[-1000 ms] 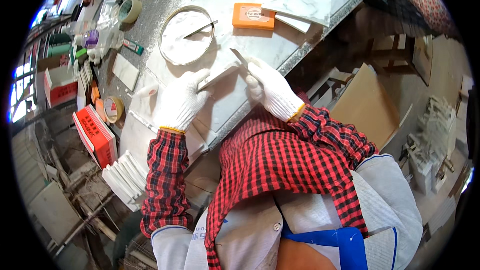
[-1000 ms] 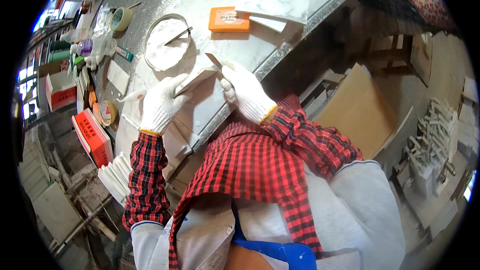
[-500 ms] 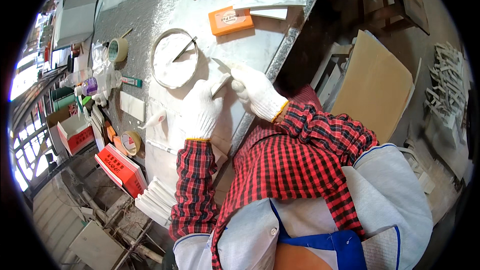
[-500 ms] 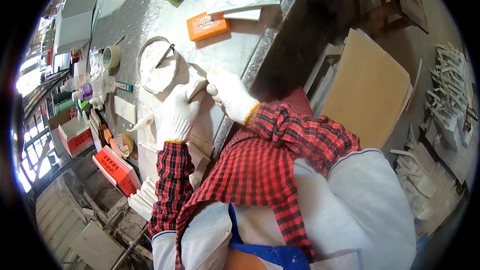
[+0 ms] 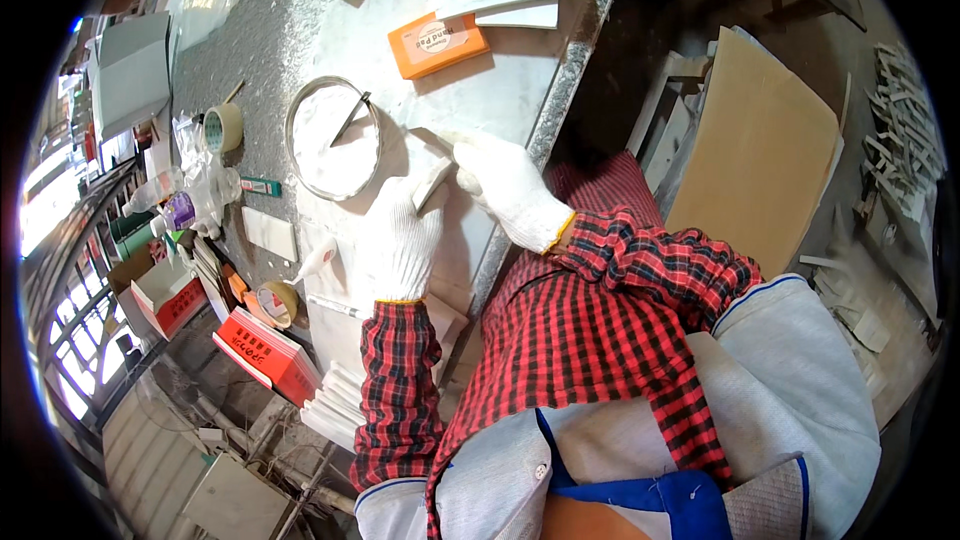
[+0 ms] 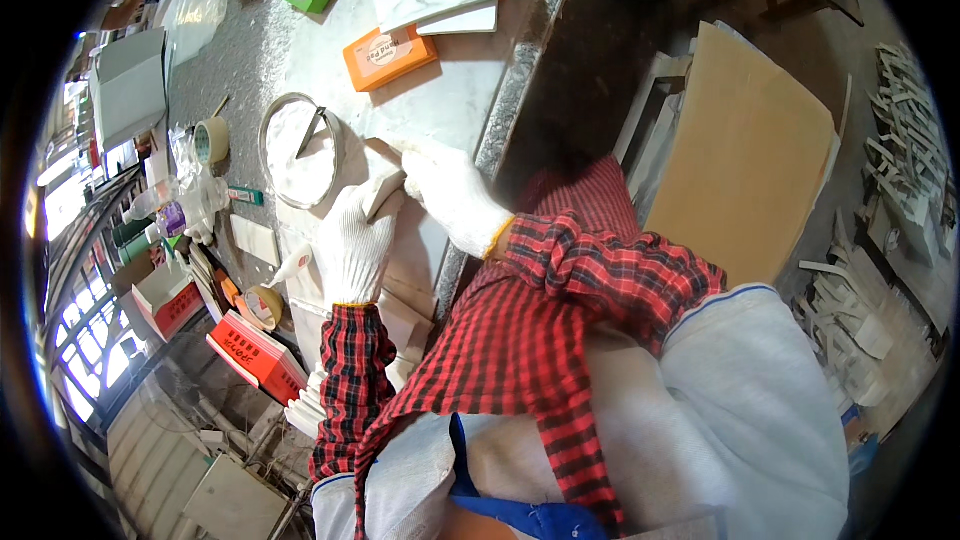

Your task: The person repeatedly sands the edges and surfaces of small white rectangular tiles using a metal file and an orange sanding block. They handle the tiles one at a time, turning them over and smoothing different sides before placing them back on the table.

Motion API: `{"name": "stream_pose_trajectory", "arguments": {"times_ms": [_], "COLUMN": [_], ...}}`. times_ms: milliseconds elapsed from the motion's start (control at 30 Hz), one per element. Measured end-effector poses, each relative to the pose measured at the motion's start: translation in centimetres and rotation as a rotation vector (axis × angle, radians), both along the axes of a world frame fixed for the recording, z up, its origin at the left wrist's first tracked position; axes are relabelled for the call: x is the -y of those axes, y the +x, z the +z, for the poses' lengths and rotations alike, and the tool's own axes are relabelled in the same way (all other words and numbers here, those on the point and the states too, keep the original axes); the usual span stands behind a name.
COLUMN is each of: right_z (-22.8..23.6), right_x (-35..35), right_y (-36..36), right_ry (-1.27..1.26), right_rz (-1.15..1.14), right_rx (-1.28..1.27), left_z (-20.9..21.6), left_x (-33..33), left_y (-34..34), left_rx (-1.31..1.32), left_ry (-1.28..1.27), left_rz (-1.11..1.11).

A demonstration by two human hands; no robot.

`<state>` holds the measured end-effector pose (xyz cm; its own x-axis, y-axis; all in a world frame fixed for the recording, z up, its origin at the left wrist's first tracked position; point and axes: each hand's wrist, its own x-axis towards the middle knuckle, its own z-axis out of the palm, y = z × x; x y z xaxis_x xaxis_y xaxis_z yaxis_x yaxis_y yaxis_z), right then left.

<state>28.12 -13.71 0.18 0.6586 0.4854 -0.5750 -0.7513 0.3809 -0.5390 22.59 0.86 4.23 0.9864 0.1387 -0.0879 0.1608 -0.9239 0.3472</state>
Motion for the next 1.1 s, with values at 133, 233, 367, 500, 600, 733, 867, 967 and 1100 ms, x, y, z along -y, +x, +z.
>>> {"name": "stream_pose_trajectory", "arguments": {"times_ms": [133,233,367,500,600,733,867,967,1100], "right_z": [-0.9,-1.2,-1.1,0.3,0.2,1.3,1.7,1.6,-0.2], "right_x": [-0.6,-0.5,-0.6,0.0,0.3,0.7,0.7,1.1,0.1], "right_y": [-0.4,-0.5,-0.6,-0.5,-0.7,-0.7,-0.8,-0.5,-0.2], "right_ry": [-0.07,-0.082,-0.087,-0.045,-0.028,0.028,0.032,0.029,0.013], "right_rz": [-0.007,0.006,-0.031,0.026,0.04,0.04,0.028,0.059,0.074], "right_rx": [0.089,0.089,0.133,-0.003,0.004,-0.032,-0.087,-0.045,0.022], "left_z": [-0.1,0.0,-0.2,0.1,0.4,0.4,0.1,0.2,0.2], "left_x": [0.2,0.7,0.6,0.9,1.1,1.2,1.0,1.1,1.1], "left_y": [-0.1,-0.4,-0.5,-0.3,0.0,-0.2,-0.2,-0.2,-0.4], "left_rx": [-0.017,-0.017,0.014,0.0,0.001,0.001,-0.012,-0.015,-0.002], "left_ry": [0.036,0.049,0.036,-0.006,0.009,0.034,0.082,0.074,0.035], "left_rz": [0.03,0.071,0.063,0.084,0.058,0.069,0.045,0.06,0.079]}}
